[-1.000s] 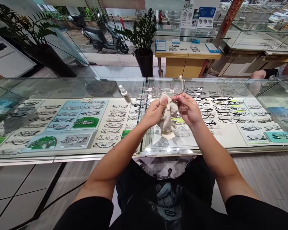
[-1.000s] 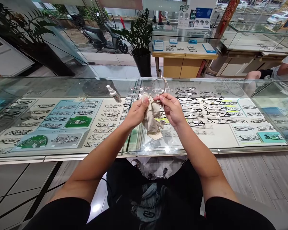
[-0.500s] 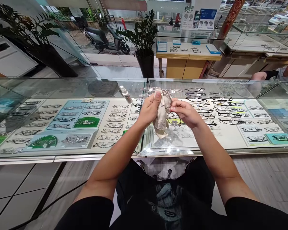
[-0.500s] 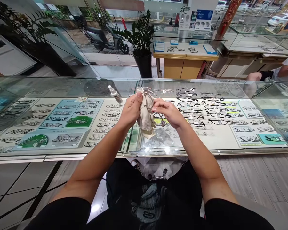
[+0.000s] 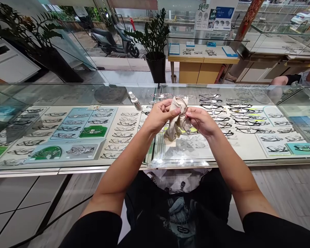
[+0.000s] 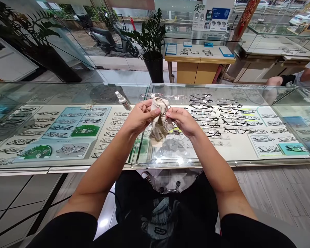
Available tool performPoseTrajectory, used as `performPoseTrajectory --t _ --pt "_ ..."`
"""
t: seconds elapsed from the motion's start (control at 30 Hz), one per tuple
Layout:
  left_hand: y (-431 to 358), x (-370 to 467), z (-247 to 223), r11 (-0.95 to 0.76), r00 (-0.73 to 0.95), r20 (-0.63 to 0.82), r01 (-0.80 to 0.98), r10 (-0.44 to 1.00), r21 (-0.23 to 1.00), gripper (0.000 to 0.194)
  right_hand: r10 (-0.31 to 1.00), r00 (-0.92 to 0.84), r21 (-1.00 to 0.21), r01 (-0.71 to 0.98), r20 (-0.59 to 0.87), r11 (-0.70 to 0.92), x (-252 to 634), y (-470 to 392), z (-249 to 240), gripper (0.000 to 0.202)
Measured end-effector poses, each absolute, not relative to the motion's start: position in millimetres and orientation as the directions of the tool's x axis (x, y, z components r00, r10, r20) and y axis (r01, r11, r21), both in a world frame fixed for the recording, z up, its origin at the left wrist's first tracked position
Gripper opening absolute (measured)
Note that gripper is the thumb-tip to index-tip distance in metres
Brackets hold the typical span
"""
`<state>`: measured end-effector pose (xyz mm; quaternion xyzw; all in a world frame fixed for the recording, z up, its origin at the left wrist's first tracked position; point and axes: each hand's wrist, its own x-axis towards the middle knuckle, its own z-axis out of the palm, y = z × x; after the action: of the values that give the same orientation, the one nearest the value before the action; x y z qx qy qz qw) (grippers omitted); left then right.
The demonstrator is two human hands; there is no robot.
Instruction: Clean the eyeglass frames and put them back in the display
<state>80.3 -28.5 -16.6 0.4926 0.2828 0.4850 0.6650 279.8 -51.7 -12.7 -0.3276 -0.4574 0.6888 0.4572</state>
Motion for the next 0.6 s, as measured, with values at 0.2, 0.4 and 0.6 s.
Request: performPoseTrajectory --t 0.2,0.4,0.6 --pt "-29 78 -19 0.020 0.361 0.099 -0.311 0.927 0.950 0.060 0.905 -0.426 -0.932 -0.320 -0.018 -0.169 278 -54 -14 0.047" --pt "-33 90 -24 -0.154 0.218 0.228 -0.313 0.949 0.937 0.060 0.885 -0.464 -0.938 -0.319 0.030 -0.135 269 -58 -22 0.050" --pt "-41 99 -23 -0.289 0.048 0.306 -0.214 0.951 0.933 0.068 0.880 -0.474 -0.957 -0.273 0.045 -0.098 261 -60 -27 0.053"
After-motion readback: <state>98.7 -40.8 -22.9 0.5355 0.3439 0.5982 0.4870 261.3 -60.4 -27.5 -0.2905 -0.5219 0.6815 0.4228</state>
